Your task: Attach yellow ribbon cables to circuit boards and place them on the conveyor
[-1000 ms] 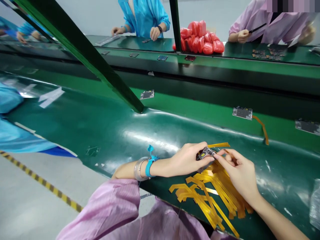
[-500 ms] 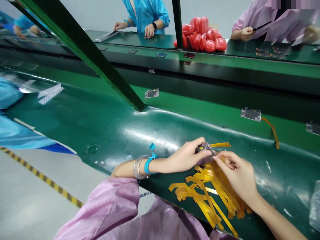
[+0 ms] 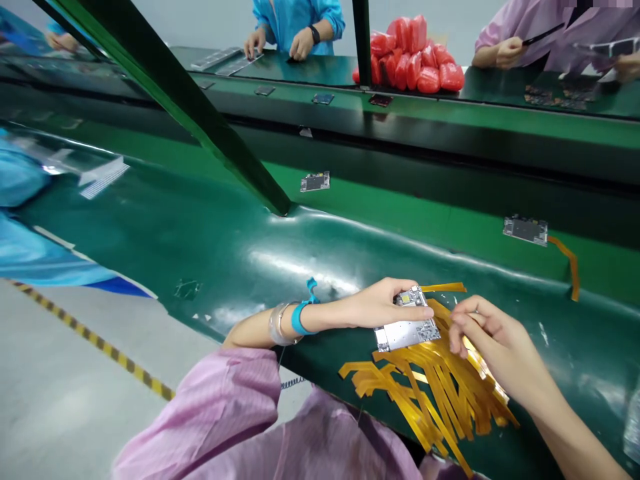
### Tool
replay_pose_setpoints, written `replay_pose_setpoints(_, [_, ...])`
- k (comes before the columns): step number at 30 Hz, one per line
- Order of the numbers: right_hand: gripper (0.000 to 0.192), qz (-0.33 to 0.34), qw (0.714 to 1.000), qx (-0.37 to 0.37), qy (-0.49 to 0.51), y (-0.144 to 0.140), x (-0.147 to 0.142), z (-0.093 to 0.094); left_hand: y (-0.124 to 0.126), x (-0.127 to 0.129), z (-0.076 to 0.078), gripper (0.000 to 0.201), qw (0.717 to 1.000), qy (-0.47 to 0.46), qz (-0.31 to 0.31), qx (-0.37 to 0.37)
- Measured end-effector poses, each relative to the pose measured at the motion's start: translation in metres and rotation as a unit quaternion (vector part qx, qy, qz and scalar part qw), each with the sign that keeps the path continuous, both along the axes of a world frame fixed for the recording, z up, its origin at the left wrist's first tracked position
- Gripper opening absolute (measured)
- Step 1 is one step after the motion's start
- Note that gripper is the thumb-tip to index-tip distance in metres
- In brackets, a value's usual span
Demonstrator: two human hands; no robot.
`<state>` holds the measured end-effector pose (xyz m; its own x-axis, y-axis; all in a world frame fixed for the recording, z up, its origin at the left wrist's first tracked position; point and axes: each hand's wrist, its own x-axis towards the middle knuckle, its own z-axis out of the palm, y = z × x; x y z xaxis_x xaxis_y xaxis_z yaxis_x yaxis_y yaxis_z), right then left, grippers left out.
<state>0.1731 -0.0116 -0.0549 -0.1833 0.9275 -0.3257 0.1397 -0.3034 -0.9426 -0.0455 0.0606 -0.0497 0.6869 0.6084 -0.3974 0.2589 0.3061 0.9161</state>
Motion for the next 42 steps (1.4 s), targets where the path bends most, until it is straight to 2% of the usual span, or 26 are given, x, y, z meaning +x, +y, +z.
replay_pose_setpoints(5, [0.027,-0.004,0.998,0.041,-0.053,0.002,0.002,0.0,-0.002,-0.001,-0.002,0.043,0.998,0.004,-0.015,0.06])
replay_pose_setpoints(10, [0.038,-0.025,0.998,-0.045,0.037,0.004,-0.001,0.0,-0.004,-0.002,-0.002,0.04,0.995,0.025,-0.011,0.096])
replay_pose_setpoints(12, [0.036,-0.025,0.997,-0.066,0.041,0.004,-0.002,0.001,-0.005,-0.003,0.0,0.036,0.994,0.024,-0.013,0.104])
replay_pose_setpoints(16, [0.034,-0.025,0.999,-0.022,-0.032,0.005,-0.002,0.001,-0.006,-0.003,0.005,0.03,0.993,0.029,-0.019,0.113])
replay_pose_setpoints(18, [0.034,-0.037,0.999,0.003,-0.031,0.004,-0.002,0.0,-0.007,-0.003,0.006,0.028,0.992,0.036,-0.027,0.118])
replay_pose_setpoints(24, [0.04,-0.047,0.996,-0.078,0.014,0.002,-0.009,0.003,-0.008,-0.006,0.004,0.023,0.989,0.04,-0.054,0.135])
replay_pose_setpoints(31, [0.047,-0.035,0.997,-0.076,-0.001,0.001,-0.014,0.006,-0.009,-0.006,0.006,0.019,0.984,0.052,-0.066,0.155])
replay_pose_setpoints(36, [0.04,-0.019,0.997,-0.08,0.0,-0.001,-0.011,0.002,-0.009,-0.007,0.004,0.021,0.986,0.057,-0.076,0.14])
replay_pose_setpoints(42, [0.034,-0.021,0.997,-0.076,0.012,-0.004,-0.013,-0.001,-0.006,-0.007,-0.004,0.028,0.993,0.003,-0.073,0.094])
